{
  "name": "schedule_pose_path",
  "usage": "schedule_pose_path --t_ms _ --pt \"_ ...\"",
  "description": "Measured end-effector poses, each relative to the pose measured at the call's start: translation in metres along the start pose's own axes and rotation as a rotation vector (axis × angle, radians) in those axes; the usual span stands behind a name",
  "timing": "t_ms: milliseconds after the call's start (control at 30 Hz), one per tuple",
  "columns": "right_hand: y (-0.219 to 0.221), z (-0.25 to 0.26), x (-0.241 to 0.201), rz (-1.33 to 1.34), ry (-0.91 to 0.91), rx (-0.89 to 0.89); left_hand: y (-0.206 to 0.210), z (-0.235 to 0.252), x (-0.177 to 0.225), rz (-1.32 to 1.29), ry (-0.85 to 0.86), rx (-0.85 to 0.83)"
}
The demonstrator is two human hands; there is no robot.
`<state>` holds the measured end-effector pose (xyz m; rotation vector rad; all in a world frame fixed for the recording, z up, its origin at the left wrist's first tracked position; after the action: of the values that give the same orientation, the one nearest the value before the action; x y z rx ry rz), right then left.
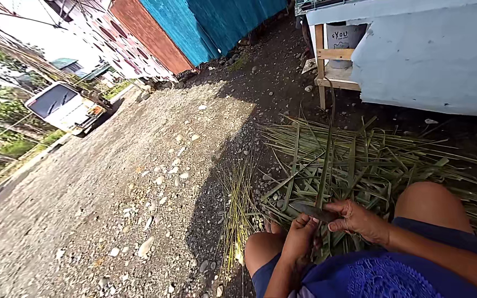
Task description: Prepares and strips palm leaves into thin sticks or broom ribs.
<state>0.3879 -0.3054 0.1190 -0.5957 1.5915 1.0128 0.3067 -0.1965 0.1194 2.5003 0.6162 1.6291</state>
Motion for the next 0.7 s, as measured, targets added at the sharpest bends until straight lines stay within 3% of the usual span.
schedule_pose_path --t_ms 233,467,700 --pt "-0.003 0.002 -0.003 -0.191 -0.018 0.2 -0.016 0.0 0.013 0.335 0.069 0.067" --pt "-0.059 0.012 0.003 0.153 0.142 0.497 -0.033 -0.013 -0.009 0.39 0.016 -0.096" --pt "-0.129 0.019 -0.011 0.238 0.068 0.684 -0.112 -0.033 -0.018 0.613 -0.095 -0.014"
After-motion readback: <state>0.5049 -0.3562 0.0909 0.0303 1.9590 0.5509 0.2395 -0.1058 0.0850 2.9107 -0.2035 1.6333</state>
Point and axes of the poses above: each hand's wrist, its own z-axis towards the middle knuckle, its own y-axis out of the palm, x = y × z, the point moved 9 cm from there along z, towards the middle knuckle, and after that the axes turned 4 degrees about -y, right-handed, at the moved point
